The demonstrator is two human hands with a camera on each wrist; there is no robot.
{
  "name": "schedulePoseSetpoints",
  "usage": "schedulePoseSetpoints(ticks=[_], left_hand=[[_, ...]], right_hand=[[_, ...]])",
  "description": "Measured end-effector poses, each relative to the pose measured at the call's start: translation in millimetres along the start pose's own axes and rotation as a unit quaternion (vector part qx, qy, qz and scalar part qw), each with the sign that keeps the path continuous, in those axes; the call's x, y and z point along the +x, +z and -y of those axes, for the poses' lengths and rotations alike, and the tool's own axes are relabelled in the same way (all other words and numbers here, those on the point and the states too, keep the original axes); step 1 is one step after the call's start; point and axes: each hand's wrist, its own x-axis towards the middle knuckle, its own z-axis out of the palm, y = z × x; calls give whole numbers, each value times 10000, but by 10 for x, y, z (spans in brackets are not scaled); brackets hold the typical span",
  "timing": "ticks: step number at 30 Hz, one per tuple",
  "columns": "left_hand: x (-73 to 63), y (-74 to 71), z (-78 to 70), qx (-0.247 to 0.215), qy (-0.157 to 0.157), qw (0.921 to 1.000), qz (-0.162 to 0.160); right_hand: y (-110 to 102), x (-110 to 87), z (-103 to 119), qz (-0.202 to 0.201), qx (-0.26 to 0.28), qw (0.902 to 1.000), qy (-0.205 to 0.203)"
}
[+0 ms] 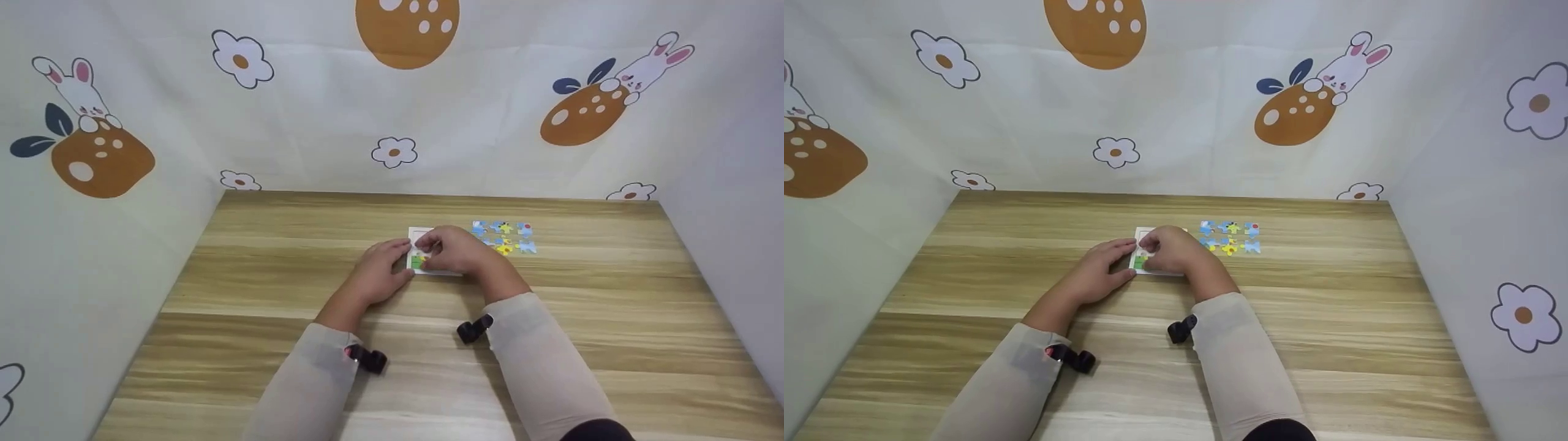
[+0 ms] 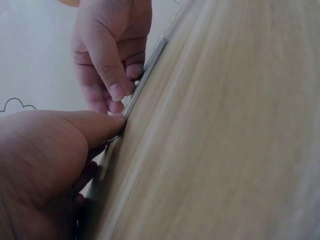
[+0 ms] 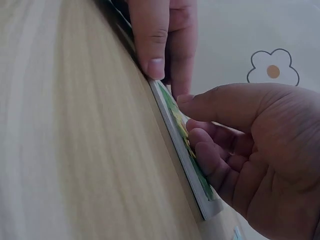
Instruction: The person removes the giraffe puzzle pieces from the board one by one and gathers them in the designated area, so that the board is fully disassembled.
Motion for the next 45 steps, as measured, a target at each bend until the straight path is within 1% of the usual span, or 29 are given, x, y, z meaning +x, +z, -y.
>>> schedulePoseSetpoints(ticks=[7,11,16,22,36,45], left_hand=[[-11,-10,-24,-8,77,9999,-75],[-8,-6,-28,-7,93,9999,-92],[-1,2,-18,-13,46,10000,-69],[1,5,-11,-14,28,10000,-53],[-7,-3,-8,10,151,9999,-79],[-11,-4,-8,40,92,9999,-41]], right_hand=[[46,-1,65,-42,-535,9984,193],[55,-12,105,-113,-558,9975,419],[60,-10,120,-120,-514,9968,595],[67,5,107,-132,-542,9970,546],[78,-8,121,-192,-513,9980,324],[68,-22,110,-169,-435,9986,239]])
